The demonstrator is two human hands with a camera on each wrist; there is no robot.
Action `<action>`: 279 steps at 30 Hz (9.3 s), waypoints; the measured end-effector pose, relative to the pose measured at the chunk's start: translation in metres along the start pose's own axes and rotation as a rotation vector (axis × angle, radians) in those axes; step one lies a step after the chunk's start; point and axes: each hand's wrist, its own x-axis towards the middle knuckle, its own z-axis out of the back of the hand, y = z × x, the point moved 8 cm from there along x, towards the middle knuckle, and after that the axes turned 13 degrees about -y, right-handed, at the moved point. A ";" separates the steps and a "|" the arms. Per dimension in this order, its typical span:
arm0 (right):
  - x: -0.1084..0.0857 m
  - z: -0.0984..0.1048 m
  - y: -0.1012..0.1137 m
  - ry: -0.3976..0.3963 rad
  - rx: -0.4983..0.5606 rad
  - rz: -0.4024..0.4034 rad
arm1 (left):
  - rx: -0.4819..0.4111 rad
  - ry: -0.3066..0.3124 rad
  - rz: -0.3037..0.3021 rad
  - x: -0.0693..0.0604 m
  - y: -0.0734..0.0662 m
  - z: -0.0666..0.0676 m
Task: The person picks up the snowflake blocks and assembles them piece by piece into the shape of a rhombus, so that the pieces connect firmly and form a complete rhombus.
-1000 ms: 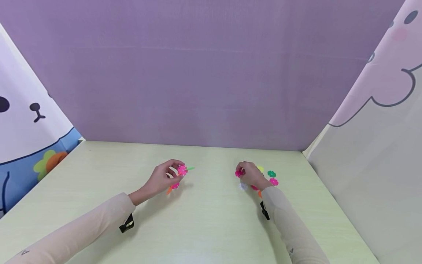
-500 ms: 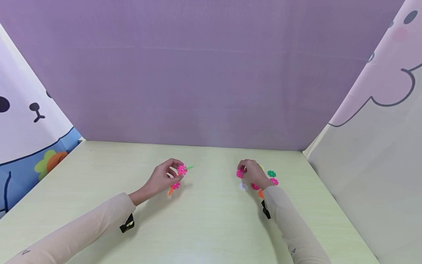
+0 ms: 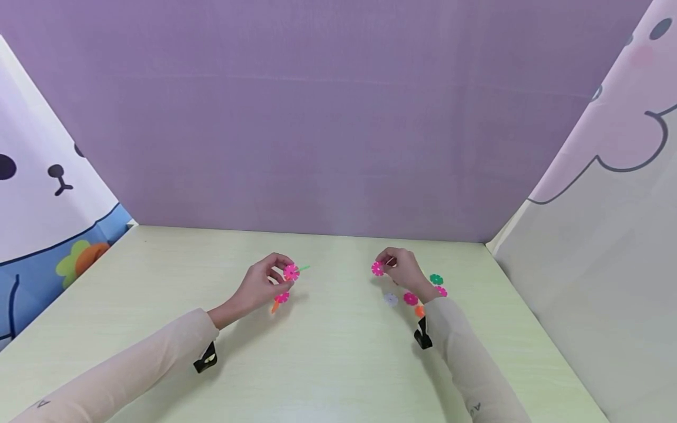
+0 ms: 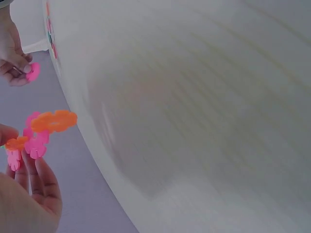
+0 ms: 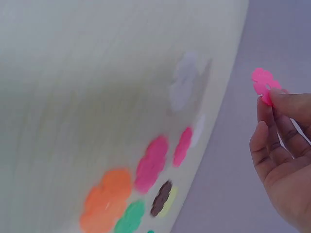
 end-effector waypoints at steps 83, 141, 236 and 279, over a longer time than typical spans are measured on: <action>-0.001 -0.061 0.119 -0.135 0.357 -0.025 | -0.105 0.012 0.047 0.002 0.000 -0.004; -0.024 -0.018 0.052 -0.033 0.072 0.018 | -0.050 0.059 0.077 -0.010 -0.031 0.011; 0.019 -0.018 0.119 -0.097 0.304 0.086 | -0.083 0.079 0.068 0.000 -0.008 -0.003; 0.022 -0.037 0.120 -0.020 0.332 0.122 | -0.160 0.111 0.014 0.002 -0.003 -0.005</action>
